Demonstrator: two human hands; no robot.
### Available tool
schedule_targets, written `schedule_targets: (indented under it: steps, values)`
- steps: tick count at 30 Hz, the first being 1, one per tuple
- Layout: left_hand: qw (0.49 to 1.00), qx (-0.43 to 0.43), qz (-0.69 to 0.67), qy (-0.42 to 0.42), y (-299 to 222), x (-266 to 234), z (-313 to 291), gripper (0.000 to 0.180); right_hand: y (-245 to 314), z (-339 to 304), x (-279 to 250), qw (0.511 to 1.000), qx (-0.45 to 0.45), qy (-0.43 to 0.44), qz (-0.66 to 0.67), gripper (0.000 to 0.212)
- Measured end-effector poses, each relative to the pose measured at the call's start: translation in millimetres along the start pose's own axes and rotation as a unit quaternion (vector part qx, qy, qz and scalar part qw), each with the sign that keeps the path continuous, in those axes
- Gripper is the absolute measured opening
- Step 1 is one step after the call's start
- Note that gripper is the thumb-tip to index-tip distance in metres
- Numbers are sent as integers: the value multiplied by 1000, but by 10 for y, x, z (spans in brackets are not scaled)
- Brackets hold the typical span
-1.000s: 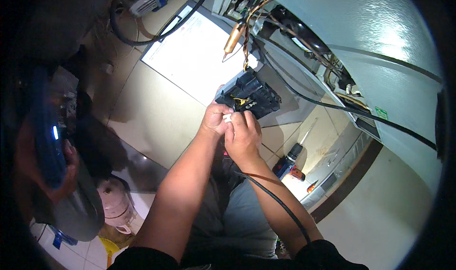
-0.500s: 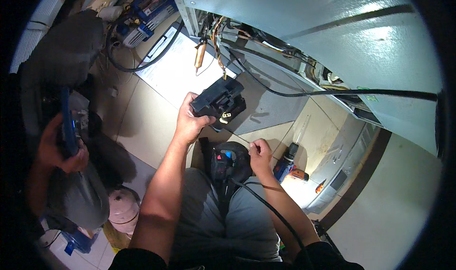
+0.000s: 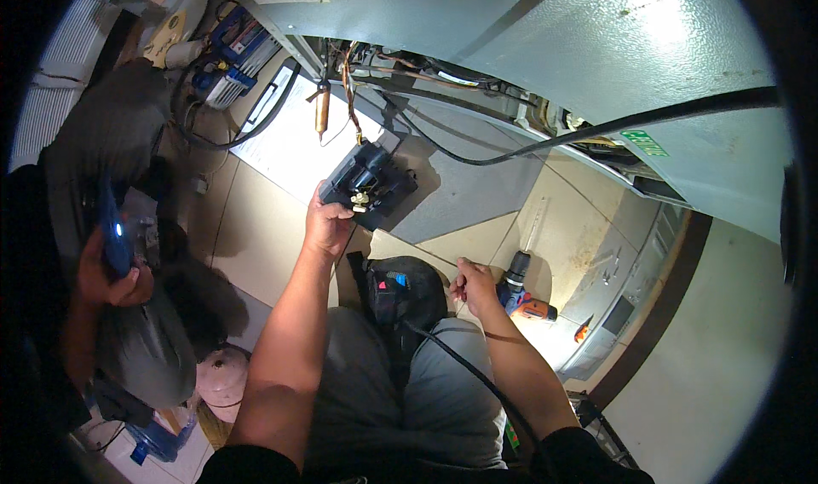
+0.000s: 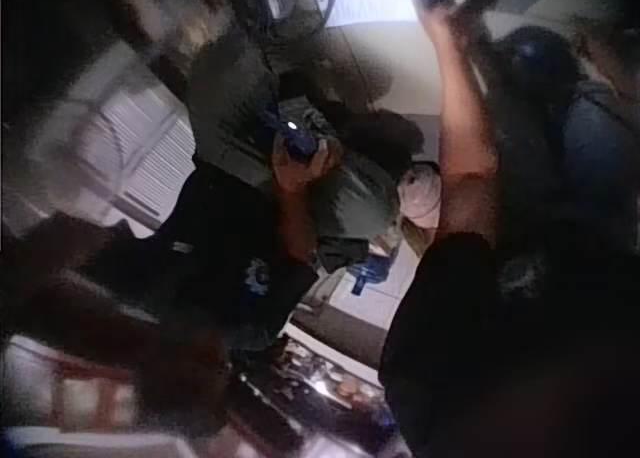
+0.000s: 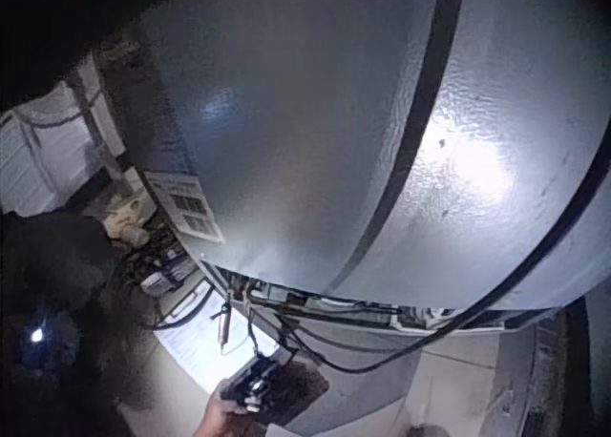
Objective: The person sits on the floor and uses a cordless drill and screwdriver to remove screws and a metal bracket from the bottom of a refrigerator. They then disconnect a wire harness and remove a black component from the appliance's interior.
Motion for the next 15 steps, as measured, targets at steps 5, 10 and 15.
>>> schedule_targets:
  steps: [5, 10, 15]
  values:
    - [1000, -1, -26, -16, 69, -78, -3, 63, 23, 128, -66, 999, 44, -3, 27, 45]
    - [974, -106, -199, -18, 148, 4, -38, 52, 57, 145, -12, 997, 68, -40, 17, 52]
    - [979, -75, -172, -85, 0, 73, -180, 51, 38, 47, 42, 994, 78, -75, -4, 49]
Point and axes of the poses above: each hand's wrist, its own z-axis towards the middle knuckle, its own x-axis out of the palm, y = z × x, the point moved 3 cm from there along z, towards the middle knuckle, and after that the axes turned 12 degrees about y, right-handed, at the moved point
